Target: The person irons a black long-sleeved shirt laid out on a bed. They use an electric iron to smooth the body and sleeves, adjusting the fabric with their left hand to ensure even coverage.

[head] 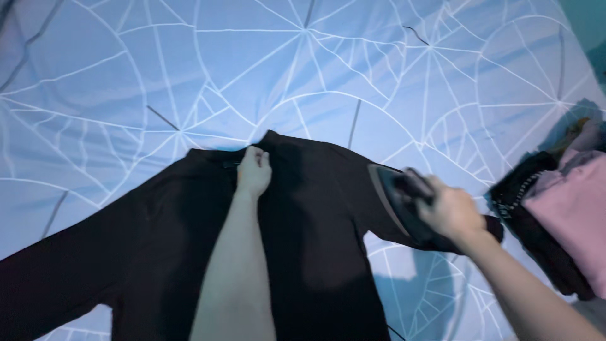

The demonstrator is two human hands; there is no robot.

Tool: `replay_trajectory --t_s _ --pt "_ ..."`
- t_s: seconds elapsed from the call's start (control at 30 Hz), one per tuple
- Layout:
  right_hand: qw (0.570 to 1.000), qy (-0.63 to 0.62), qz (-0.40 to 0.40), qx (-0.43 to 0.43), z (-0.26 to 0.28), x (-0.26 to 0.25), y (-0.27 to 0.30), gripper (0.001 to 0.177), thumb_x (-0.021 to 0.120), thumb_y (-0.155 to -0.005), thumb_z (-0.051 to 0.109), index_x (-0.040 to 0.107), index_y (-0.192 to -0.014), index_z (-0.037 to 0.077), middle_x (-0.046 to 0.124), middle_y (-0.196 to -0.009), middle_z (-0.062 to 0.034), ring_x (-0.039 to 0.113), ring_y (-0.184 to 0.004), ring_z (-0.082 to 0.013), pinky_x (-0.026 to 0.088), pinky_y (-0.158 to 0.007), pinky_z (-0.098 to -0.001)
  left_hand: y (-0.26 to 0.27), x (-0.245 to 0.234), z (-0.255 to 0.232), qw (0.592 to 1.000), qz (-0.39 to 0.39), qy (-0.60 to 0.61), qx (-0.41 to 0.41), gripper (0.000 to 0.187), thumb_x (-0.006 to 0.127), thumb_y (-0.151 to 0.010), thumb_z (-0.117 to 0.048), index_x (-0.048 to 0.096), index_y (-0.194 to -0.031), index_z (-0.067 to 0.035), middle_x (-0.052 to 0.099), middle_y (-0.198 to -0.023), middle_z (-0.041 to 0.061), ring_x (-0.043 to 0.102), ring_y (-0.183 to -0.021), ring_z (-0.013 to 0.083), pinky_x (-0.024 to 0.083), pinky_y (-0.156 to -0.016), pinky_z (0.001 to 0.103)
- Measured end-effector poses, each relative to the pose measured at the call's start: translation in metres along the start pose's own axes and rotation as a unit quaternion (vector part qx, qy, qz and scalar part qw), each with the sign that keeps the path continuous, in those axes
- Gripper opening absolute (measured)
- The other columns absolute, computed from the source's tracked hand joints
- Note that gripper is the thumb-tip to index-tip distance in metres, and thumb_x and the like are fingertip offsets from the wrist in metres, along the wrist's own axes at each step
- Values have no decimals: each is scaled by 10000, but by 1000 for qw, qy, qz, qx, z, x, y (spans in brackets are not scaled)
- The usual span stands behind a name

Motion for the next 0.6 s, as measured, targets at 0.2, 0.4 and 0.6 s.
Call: replay_trajectory --t_s 0.2,0.4,0.6 --pt "998 -22 16 -61 54 0 -25 373 637 -814 308 563 -1144 148 685 -820 -235 675 -811 -409 542 -765 -502 2 2 10 1000 -2 -20 19 212 546 -950 -264 546 -992 -56 665 -921 184 643 -876 339 491 -762 419" --pt "998 -29 13 -54 68 -22 -37 432 666 -774 317 558 -1170 181 660 -853 -258 649 -842 -442 529 -765 -516 0 7 -5 1000 7 -11 1 207 526 -954 -264 530 -995 -61 661 -892 160 647 -852 323 489 -746 421" --pt "996 -64 0 -54 83 -17 -40 434 666 -790 314 552 -1171 142 672 -823 -258 656 -816 -442 532 -754 -515 2 -6 -8 999 16 -46 -16 220 514 -953 -276 534 -1002 -62 665 -907 152 640 -874 322 483 -762 418"
Point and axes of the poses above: each hand's wrist, its own y-axis away from the middle knuckle, its own x-axis out of the palm, z = x × y, the point moved 3 cm from there along -y, towards the middle knuckle
